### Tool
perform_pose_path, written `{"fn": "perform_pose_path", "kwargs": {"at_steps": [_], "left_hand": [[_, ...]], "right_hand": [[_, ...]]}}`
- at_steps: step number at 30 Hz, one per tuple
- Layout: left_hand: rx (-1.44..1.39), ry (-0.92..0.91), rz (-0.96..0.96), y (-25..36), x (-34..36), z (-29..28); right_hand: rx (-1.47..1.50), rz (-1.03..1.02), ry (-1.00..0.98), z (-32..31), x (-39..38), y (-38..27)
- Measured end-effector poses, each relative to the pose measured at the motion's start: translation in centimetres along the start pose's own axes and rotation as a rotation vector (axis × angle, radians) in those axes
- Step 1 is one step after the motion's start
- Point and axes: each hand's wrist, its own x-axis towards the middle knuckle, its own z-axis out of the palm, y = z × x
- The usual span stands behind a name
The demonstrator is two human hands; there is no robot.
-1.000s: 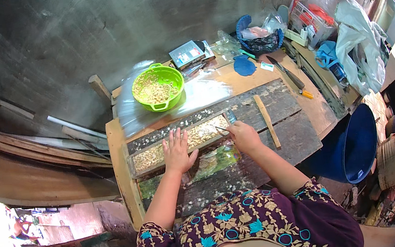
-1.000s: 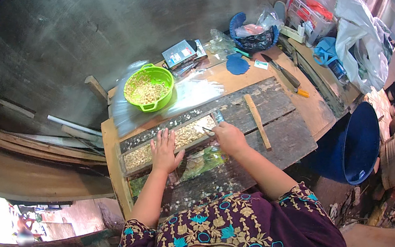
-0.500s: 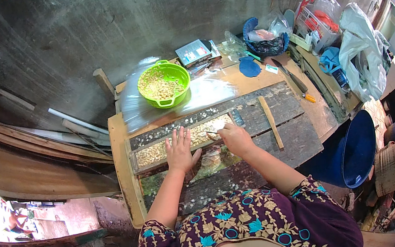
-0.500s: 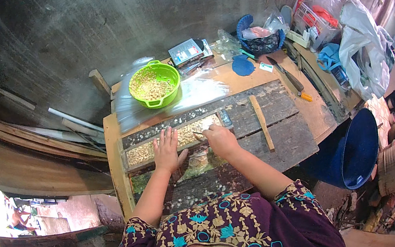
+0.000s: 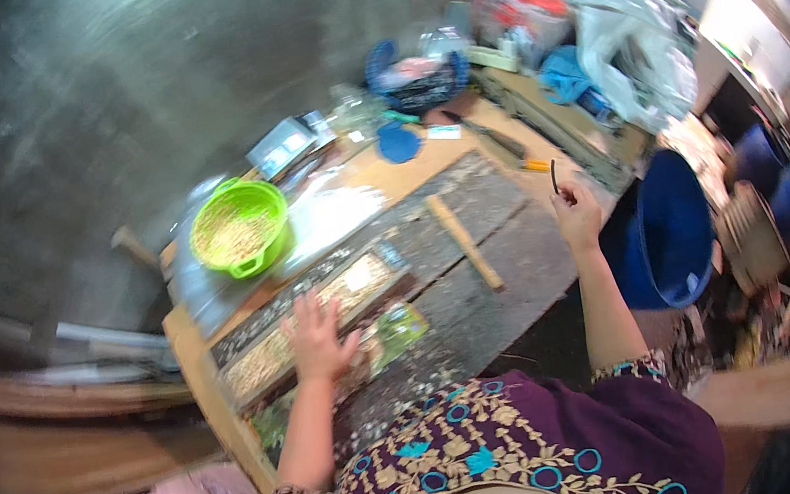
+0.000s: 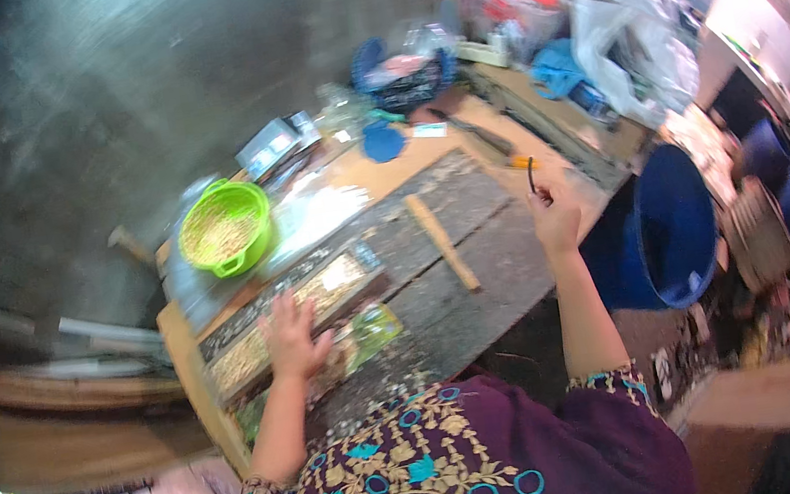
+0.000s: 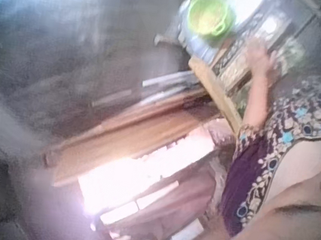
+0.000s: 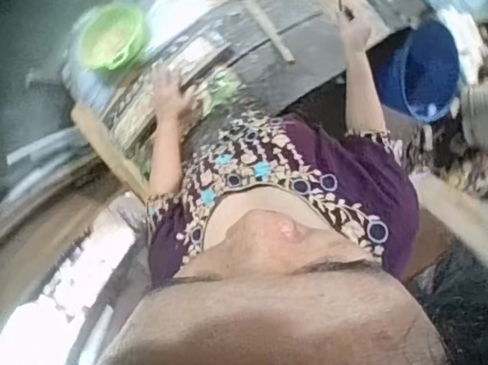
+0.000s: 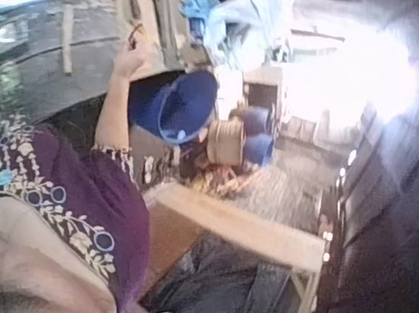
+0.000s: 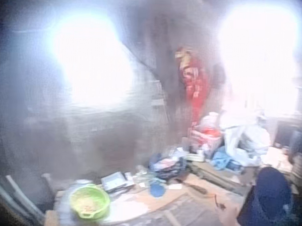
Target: The person scoops grains from a large blue bucket into a green bowl, then pours them into a clear plastic bag placed on a wooden frame. They use a small wooden stick to spread the grains evenly inside the bag and repeat the process multiple times.
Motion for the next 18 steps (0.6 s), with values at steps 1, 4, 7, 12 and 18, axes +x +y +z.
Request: {"fn": "perform_pose_path", "kwargs": {"at_steps": [1, 4, 7, 12, 18], "left_hand": [[-0.013, -0.013, -0.013, -0.2, -0.3, -0.5], [-0.025, 0.125, -0.162, -2.6, -2.5, -0.7], [-0.034, 0.229, -0.369, -7.3, -5.8, -1.0], [-0.154, 0.338, -0.869, -13.8, -12.3, -1.1], [-0.547, 0.426, -1.0, -13.2, -14.3, -2.7]], "right_hand": [[-0.105, 0.05, 0.062, -1.2, 0.8, 3.6], [-0.322, 0.119, 0.077, -2.5, 1.9, 12.6], [-0.42, 0.291, 0.026, -1.4, 2.1, 18.5], [-0.42, 0.364, 0.057, -0.1, 3.7, 20.3], [-0.538, 0.364, -0.089, -0.1, 4.9, 20.6]]}}
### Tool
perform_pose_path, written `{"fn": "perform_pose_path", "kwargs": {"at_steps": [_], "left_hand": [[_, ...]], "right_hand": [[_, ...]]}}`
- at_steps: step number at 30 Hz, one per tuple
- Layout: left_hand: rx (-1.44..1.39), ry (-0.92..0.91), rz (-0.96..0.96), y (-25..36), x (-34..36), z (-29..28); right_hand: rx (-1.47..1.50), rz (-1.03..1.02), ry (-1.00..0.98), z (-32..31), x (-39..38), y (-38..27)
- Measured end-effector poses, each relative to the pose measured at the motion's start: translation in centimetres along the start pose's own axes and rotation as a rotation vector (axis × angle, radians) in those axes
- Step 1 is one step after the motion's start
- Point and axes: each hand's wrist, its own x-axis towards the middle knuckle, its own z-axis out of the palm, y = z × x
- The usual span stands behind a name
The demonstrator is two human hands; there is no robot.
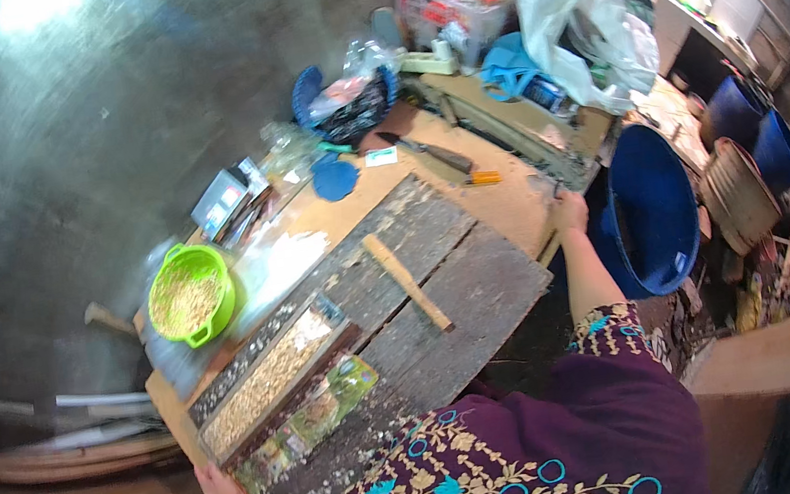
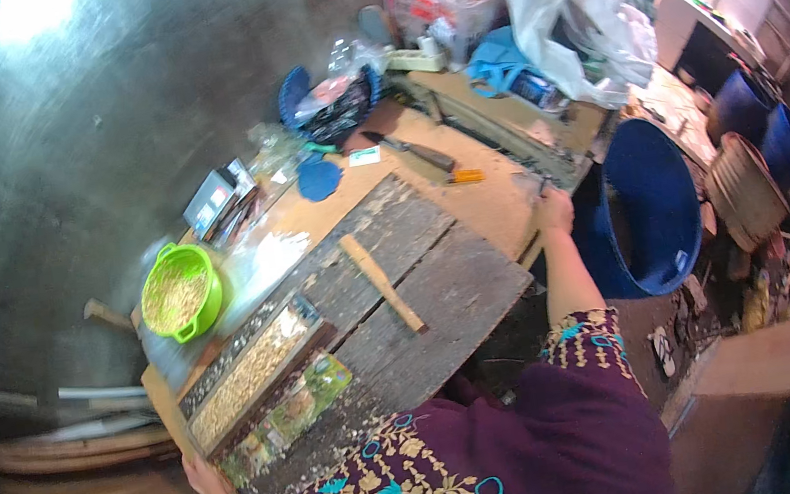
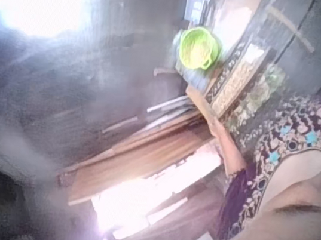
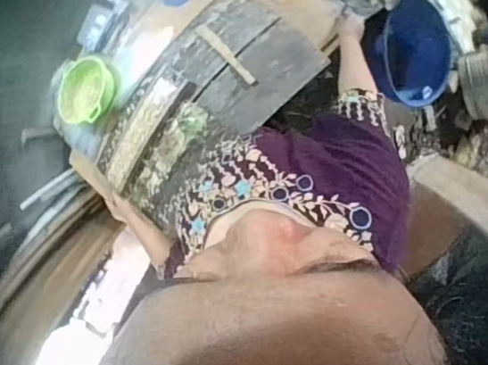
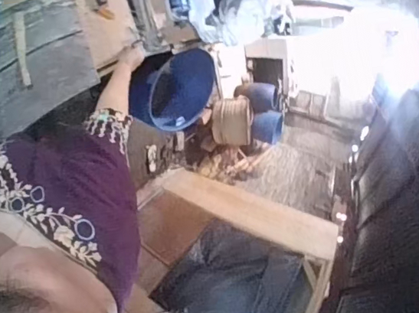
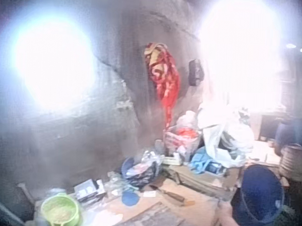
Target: The person scoops grains from a large blue bucket into a green bowl, then pours them into a clear plastic bag placed on a wooden frame. They use a small wooden stick to spread the grains evenly inside the bag and repeat the process multiple times.
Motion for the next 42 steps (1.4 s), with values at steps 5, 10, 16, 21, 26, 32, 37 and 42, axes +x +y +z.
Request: {"fn": "perform_pose_path", "kwargs": {"at_steps": [5, 10, 16, 21, 26, 32, 37, 42], "left_hand": [[0.008, -0.022, -0.121, -1.3, 0.5, 0.9], [-0.03, -0.014, -0.146, -7.1, 2.9, 1.4], [-0.031, -0.378, -0.131, -1.1, 1.5, -0.4], [0.339, -0.266, 0.194, -2.1, 2.1, -0.8], [0.348, -0.217, 0.251, -0.7, 3.2, -0.2], [0.332, -0.21, 0.259, -0.4, 5.6, 0.9], [0.326, -0.215, 0.268, -0.6, 6.3, 1.1], [0.318, -0.186, 0.304, -1.7, 6.4, 1.7]], "right_hand": [[0.041, -0.109, 0.223, -0.8, -0.4, -3.5], [0.551, -0.503, -0.378, -1.8, -11.1, -18.4], [0.303, -0.883, -0.917, -1.2, -23.2, -28.3], [0.287, -0.905, -0.76, 0.8, -25.7, -28.5], [0.344, -0.808, -0.811, 0.0, -26.0, -30.0], [0.338, -0.808, -0.704, 2.2, -25.7, -31.2], [0.305, -0.709, -0.742, 0.6, -26.4, -33.1], [0.304, -0.693, -0.727, 0.8, -26.7, -33.1]]}}
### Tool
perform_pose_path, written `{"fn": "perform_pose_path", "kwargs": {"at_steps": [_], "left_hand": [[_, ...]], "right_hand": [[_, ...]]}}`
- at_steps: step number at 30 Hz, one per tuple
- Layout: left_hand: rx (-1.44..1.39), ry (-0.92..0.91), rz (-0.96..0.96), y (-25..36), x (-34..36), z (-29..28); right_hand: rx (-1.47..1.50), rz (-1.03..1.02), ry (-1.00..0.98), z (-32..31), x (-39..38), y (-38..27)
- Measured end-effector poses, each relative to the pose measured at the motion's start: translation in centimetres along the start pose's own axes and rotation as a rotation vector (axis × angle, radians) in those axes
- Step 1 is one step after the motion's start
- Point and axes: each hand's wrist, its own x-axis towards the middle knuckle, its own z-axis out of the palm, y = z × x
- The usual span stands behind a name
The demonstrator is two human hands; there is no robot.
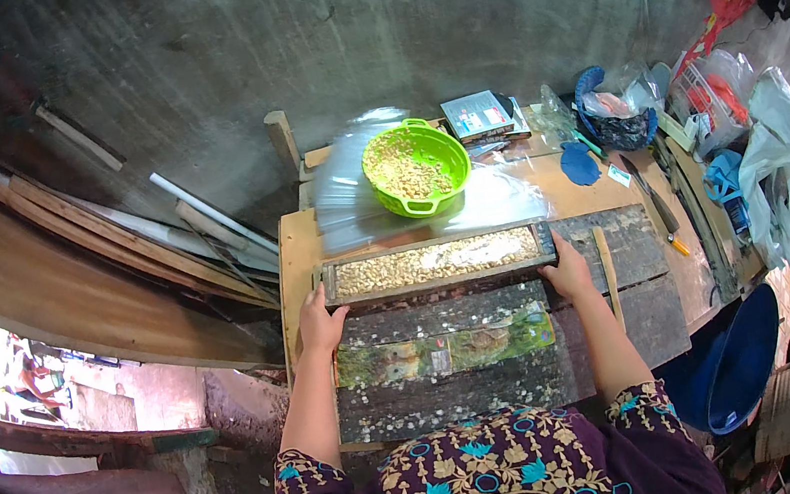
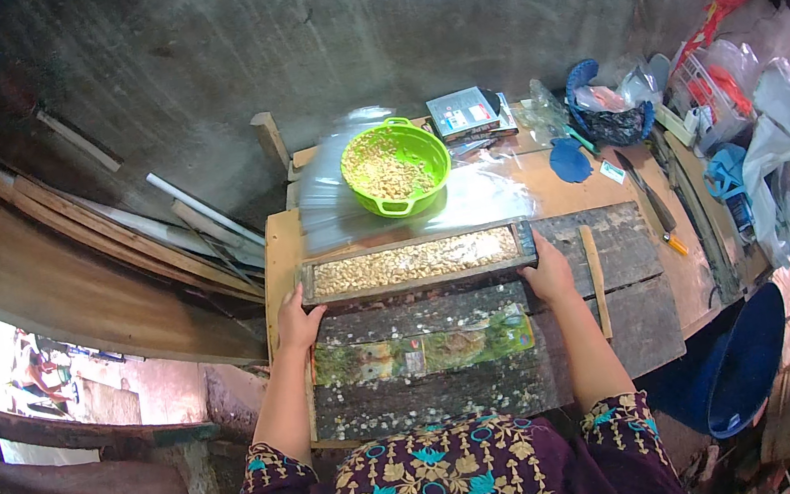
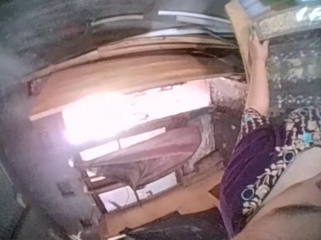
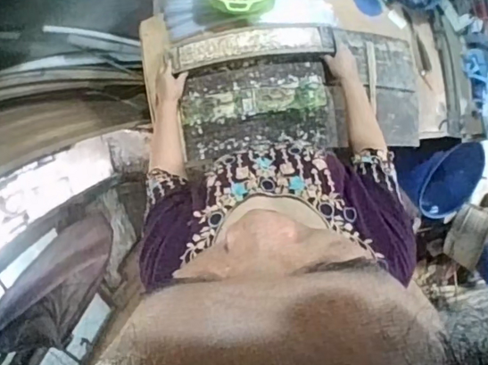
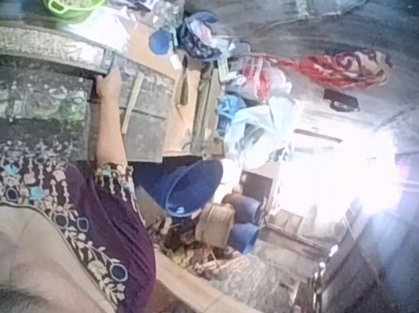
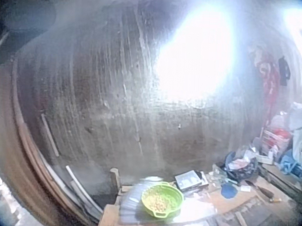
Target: The person scoops grains from a large blue bucket into a green bowl, then pours them into a clear plastic bag placed on a wooden frame. They use a small wooden stick to spread the grains evenly inside the bag and repeat the process multiple times.
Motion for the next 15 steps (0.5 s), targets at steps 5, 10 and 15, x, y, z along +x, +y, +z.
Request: {"fn": "perform_pose_path", "kwargs": {"at_steps": [5, 10, 15], "left_hand": [[-0.046, 0.036, -0.02, 0.2, 0.1, -0.9], [-0.169, 0.118, 0.036, 4.0, -0.8, -5.6], [-0.169, 0.062, 0.031, 5.2, -7.3, -7.1]], "right_hand": [[0.021, -0.029, 0.035, -0.2, 0.6, 0.5], [0.099, -0.182, 0.125, -3.8, -0.8, -1.6], [0.019, -0.219, 0.164, -6.3, -6.7, -0.4]]}}
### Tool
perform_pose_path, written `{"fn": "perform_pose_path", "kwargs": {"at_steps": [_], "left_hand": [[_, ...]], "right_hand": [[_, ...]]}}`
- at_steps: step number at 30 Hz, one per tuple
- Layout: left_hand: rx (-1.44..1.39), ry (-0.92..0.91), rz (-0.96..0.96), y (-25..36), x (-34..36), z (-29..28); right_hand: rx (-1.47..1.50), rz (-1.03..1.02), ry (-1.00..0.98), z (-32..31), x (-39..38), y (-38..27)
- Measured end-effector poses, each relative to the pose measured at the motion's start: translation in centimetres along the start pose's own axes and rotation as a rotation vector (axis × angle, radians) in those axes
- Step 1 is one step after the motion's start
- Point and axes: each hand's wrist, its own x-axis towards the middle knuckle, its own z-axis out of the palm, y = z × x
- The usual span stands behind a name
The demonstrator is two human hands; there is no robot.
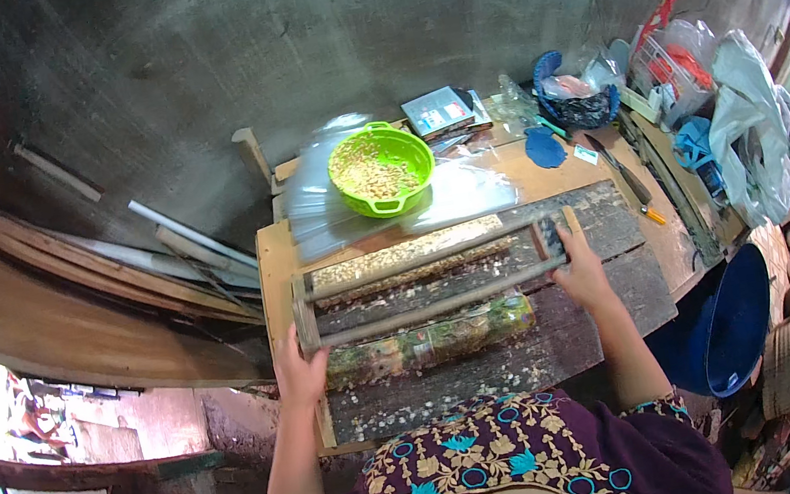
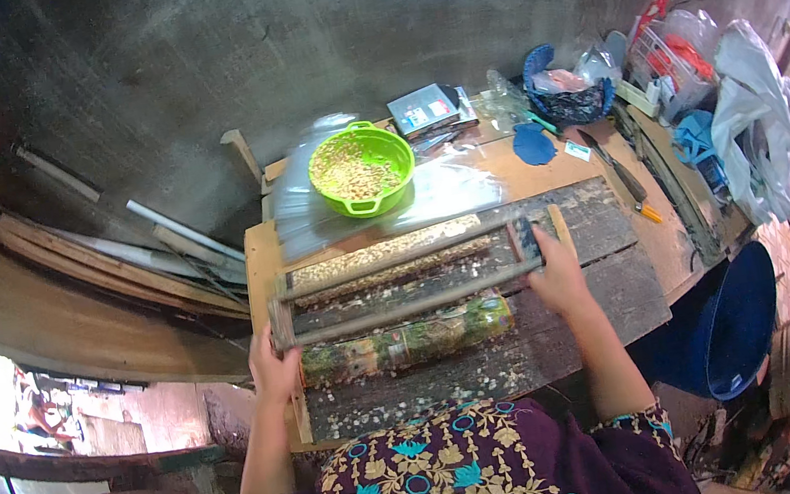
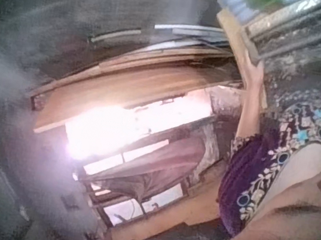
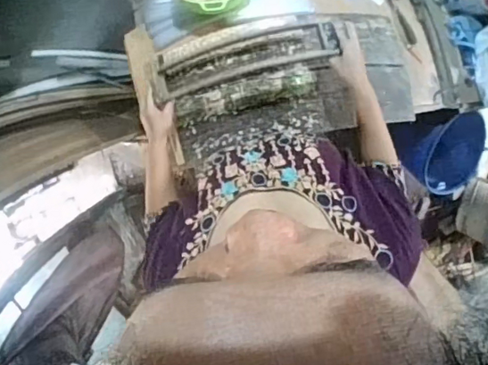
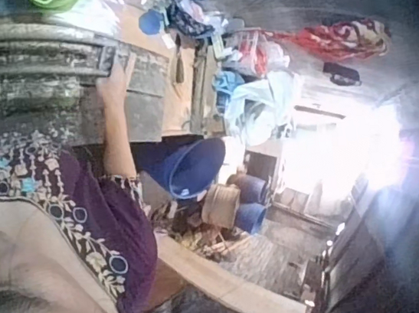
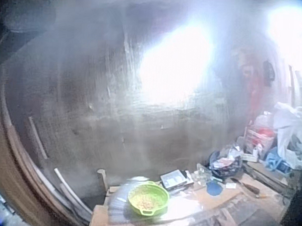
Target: The person scoops grains from a large blue bucket into a green bowl, then pours them into a clear plastic bag placed on a wooden frame. They use a small wooden stick to spread the grains evenly inside the bag and repeat the process multiple times.
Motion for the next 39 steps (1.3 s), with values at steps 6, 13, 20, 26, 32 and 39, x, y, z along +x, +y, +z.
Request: {"fn": "perform_pose_path", "kwargs": {"at_steps": [6, 13, 20, 26, 32, 39], "left_hand": [[0.04, -0.049, -0.04, -5.5, -4.2, 4.2], [0.076, -0.058, -0.065, -5.4, -1.8, 5.0], [0.148, -0.002, 0.017, -5.1, -1.3, 5.9], [0.201, -0.036, 0.105, -4.5, -1.1, 5.4], [0.166, 0.01, 0.127, -5.5, -1.1, 5.8], [0.21, 0.011, 0.117, -5.9, -1.1, 6.2]], "right_hand": [[-0.006, 0.178, -0.183, 3.3, -4.0, 3.2], [-0.064, 0.19, -0.133, 4.9, -3.0, 3.7], [-0.071, 0.035, 0.025, 5.9, -3.3, 4.7], [-0.11, -0.029, 0.121, 6.2, -3.3, 3.8], [-0.091, 0.004, 0.096, 6.6, -3.6, 4.4], [-0.16, -0.051, 0.106, 7.0, -3.1, 4.7]]}}
